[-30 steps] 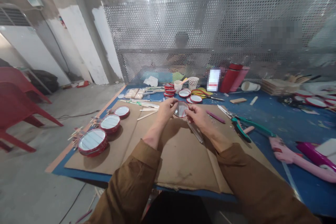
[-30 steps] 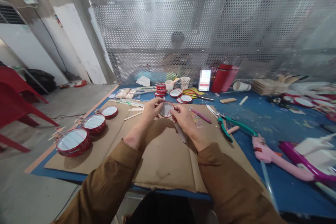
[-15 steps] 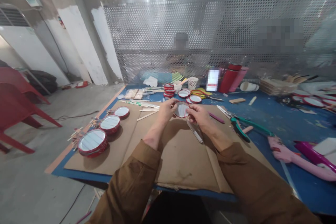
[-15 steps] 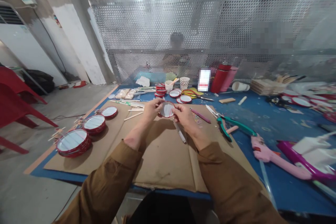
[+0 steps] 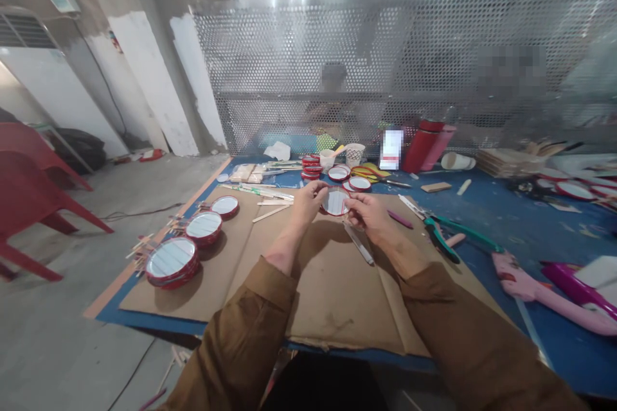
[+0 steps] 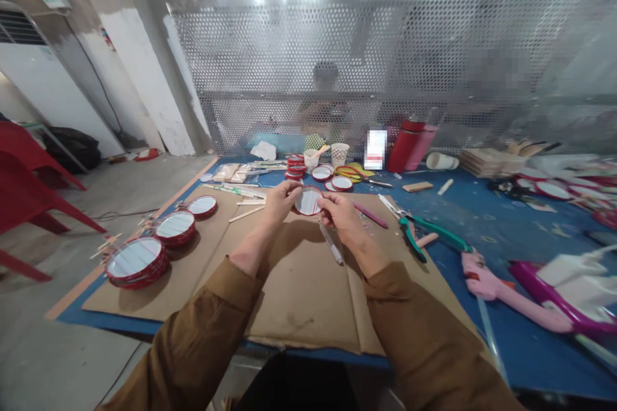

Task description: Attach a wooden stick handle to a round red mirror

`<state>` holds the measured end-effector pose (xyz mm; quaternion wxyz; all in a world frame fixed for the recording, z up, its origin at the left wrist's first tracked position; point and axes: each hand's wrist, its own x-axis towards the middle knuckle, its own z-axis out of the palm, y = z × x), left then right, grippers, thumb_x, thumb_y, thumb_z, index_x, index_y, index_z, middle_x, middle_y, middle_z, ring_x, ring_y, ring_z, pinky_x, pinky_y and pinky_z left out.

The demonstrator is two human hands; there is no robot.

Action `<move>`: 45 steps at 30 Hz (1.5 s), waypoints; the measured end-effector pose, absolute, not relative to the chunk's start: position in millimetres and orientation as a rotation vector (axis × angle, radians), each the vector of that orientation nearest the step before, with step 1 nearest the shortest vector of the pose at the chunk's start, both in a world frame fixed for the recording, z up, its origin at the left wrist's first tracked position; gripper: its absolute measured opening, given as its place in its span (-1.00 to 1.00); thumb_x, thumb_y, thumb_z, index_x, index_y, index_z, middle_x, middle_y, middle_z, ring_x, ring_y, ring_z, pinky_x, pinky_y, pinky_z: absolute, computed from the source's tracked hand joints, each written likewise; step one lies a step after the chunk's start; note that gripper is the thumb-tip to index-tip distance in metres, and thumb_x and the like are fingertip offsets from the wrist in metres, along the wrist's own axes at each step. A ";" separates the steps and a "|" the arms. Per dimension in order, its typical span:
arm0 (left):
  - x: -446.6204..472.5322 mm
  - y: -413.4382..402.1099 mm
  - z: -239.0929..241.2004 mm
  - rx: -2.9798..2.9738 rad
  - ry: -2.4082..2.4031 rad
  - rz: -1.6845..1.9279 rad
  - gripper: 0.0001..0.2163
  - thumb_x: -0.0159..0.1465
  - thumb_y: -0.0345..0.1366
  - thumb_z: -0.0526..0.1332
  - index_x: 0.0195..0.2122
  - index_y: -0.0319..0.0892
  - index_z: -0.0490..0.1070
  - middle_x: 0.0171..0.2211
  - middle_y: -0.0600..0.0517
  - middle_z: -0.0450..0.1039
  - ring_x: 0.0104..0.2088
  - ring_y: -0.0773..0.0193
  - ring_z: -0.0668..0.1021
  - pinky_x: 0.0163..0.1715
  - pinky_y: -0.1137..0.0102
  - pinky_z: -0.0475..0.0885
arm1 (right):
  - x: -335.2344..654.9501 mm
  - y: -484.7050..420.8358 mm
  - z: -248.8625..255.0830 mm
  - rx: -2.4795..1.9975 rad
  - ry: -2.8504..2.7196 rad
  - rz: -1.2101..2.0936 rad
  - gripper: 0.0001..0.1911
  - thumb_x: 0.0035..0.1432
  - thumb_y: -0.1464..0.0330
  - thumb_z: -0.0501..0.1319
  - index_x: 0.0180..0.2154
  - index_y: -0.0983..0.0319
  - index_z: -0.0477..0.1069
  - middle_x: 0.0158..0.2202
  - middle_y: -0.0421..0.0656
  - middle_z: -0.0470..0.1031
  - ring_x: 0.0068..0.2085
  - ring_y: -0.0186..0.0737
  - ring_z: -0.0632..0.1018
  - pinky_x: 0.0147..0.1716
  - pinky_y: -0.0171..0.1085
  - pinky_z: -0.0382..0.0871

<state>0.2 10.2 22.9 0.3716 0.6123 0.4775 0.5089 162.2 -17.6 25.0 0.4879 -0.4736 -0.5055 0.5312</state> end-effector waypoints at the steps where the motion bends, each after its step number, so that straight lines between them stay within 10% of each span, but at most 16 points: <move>1: 0.7 8.7 24.5 1.577 1.240 1.313 -0.84 0.31 -0.33 0.15 -0.19 -0.19 0.50 -0.34 0.06 0.52 -0.51 0.40 0.50 -0.60 0.55 0.44 | 162.1 -17.5 25.1 -1.152 -1.226 1.292 -0.61 -0.19 0.13 0.40 -0.42 0.21 0.33 -0.65 -0.34 0.31 -0.68 -0.48 0.25 -0.71 -0.45 0.03; 15: -4.7 6.6 17.4 1.906 1.034 1.163 -0.44 0.15 -0.38 0.26 0.22 -0.13 0.37 -0.08 -0.02 0.57 -0.37 0.38 0.55 -0.32 0.47 0.52 | 171.4 -17.6 35.5 -1.239 -1.184 1.060 -0.65 -0.19 0.11 0.35 -0.48 0.16 0.28 -0.70 -0.37 0.24 -0.69 -0.44 0.21 -0.72 -0.38 0.02; 45: -14.3 -1.0 38.7 1.987 1.084 1.048 -0.37 0.04 -0.52 0.25 0.22 -0.23 0.41 -0.06 -0.07 0.61 -0.26 0.29 0.61 -0.20 0.45 0.50 | 174.2 -15.5 33.6 -1.173 -1.189 1.139 -0.64 -0.17 0.14 0.38 -0.45 0.20 0.31 -0.72 -0.38 0.26 -0.72 -0.48 0.22 -0.73 -0.42 -0.01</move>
